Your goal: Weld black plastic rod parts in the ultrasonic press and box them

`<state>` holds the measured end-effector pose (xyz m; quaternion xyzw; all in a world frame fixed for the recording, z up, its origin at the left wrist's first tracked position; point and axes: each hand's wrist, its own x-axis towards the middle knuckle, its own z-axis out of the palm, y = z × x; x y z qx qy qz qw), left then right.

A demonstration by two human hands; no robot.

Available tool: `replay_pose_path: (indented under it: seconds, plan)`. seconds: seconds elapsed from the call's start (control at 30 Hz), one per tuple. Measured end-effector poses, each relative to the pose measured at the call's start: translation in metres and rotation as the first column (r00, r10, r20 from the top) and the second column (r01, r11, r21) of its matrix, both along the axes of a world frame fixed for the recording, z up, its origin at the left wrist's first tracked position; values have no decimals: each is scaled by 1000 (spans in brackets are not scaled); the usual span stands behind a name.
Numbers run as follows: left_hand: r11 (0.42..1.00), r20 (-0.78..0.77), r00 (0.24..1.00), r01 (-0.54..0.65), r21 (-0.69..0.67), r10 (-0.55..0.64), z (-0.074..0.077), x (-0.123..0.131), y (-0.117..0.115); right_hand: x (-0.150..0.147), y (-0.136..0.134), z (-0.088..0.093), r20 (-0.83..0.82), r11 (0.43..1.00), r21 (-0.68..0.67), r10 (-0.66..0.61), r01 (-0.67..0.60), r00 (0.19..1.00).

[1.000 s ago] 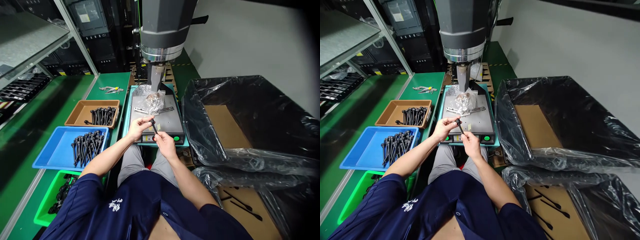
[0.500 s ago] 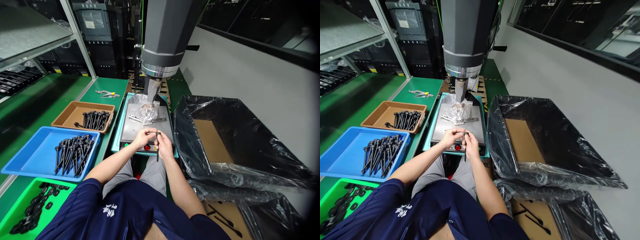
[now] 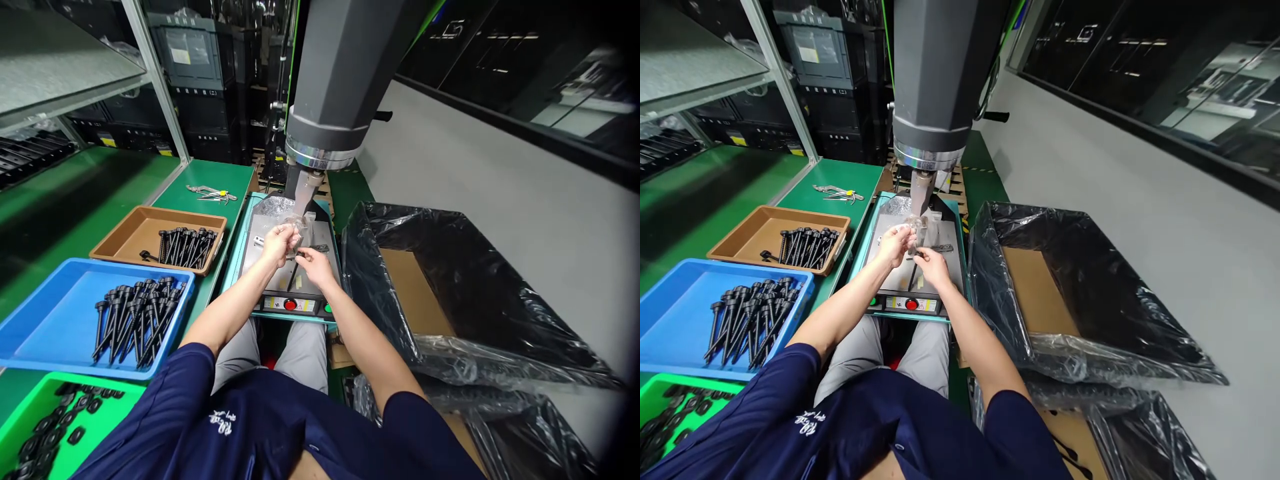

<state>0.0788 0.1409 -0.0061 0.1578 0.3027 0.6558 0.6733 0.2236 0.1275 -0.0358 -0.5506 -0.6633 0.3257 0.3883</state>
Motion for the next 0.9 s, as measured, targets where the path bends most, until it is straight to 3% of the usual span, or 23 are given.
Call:
replay_pose_path:
  seconds: [0.13,0.3,0.4,0.5,0.63,0.77,0.9]
  plan:
    - [999,47,999,15,33,-17,14,-4,4,-11,31,29,174,986,165,-53,24,983]
    - [1000,66,997,26,13,-27,11,-5,9,-16,64,48,244,963,244,-171,111,954]
    - [999,79,996,41,-6,-40,10,-7,15,-19,80,46,183,973,205,-143,105,973]
    - [999,87,996,39,-24,-37,11,-11,21,-23,91,37,20,983,180,-49,45,999]
    - [999,97,995,37,-21,-35,12,-18,27,-29,94,26,-130,971,235,-4,35,991]
    - [998,93,995,48,-34,-44,9,-21,31,-30,93,23,-70,967,247,-44,60,997]
    - [996,79,995,59,-68,-53,4,-25,37,-20,98,32,46,972,232,14,-25,999]
